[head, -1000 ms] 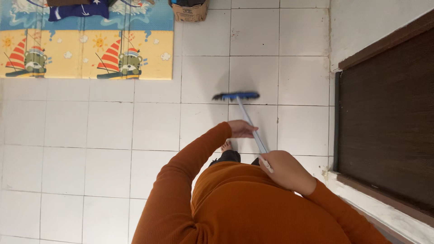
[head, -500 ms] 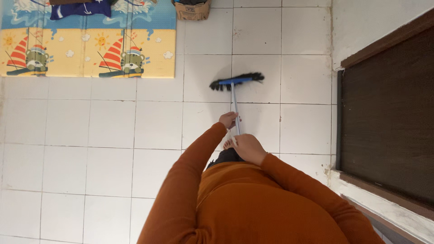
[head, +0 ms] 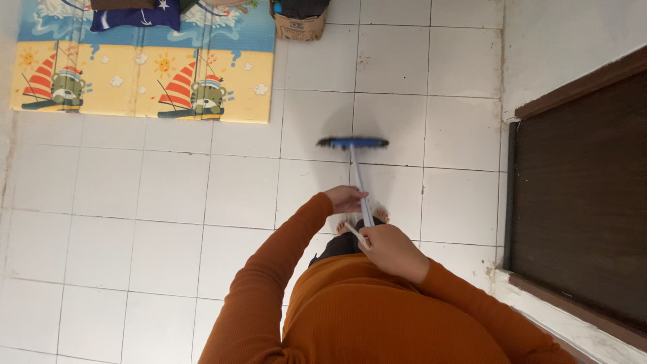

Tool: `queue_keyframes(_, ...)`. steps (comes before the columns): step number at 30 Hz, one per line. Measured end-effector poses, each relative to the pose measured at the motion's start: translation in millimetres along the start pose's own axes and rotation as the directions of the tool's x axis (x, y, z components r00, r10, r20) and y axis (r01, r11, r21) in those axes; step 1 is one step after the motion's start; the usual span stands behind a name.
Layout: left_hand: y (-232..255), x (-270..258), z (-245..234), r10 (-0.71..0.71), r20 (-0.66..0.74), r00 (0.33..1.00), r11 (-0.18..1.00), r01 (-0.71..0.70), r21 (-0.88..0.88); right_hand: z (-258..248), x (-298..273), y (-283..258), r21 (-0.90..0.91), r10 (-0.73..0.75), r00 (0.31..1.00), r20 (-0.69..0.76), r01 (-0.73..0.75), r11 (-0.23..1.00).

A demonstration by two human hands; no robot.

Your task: The person sweeps a tiled floor with a broom, moving debris toward a doorway. The person then opens the door to allow the debris to be swept out.

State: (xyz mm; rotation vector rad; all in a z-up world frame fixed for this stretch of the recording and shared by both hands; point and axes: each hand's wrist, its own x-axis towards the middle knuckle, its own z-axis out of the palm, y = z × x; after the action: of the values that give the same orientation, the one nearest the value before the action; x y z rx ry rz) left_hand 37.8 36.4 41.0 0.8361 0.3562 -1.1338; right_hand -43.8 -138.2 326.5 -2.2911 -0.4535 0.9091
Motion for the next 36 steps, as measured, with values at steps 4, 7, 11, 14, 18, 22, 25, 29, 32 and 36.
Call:
queue_keyframes(4,-22,1,-26,-0.001,-0.178,0.984,0.999,-0.006,-0.036,14,29,-13,0.115,0.144,0.986,0.081,-0.153,0.982)
queue_keyframes(7,-18,9,-40,0.075,-0.290,0.954,0.992,-0.102,-0.078,31,58,-2,0.060,0.020,1.000,0.024,-0.022,0.998)
queue_keyframes(11,9,27,-46,0.192,-0.289,0.938,0.967,-0.232,-0.108,43,101,28,0.106,-0.011,0.999,-0.038,0.015,0.994)
queue_keyframes(14,36,45,-45,0.228,-0.378,0.897,0.940,-0.304,-0.153,43,135,45,0.019,0.021,0.993,-0.113,-0.019,1.000)
queue_keyframes(18,87,72,-39,0.261,-0.481,0.837,0.936,-0.342,-0.088,15,165,50,-0.034,-0.044,0.943,-0.330,0.034,0.999)
queue_keyframes(22,131,85,-19,0.233,-0.335,0.913,0.958,-0.275,-0.085,-44,150,42,-0.029,0.038,0.969,-0.242,-0.047,0.998)
queue_keyframes(25,149,87,1,0.133,-0.117,0.984,0.990,-0.137,-0.026,-94,112,39,-0.069,-0.019,0.986,-0.165,0.008,0.998)
queue_keyframes(29,150,77,13,-0.109,-0.066,0.992,0.994,0.107,-0.032,-124,106,28,-0.120,0.084,0.993,0.081,-0.074,0.990)
queue_keyframes(32,148,74,-2,-0.163,-0.228,0.960,0.983,0.138,-0.121,-123,141,29,0.040,0.121,0.988,0.092,-0.125,0.991)
queue_keyframes(36,148,81,-31,-0.098,-0.294,0.951,0.977,0.036,-0.209,-103,177,34,0.009,0.050,0.993,0.106,-0.052,0.999)
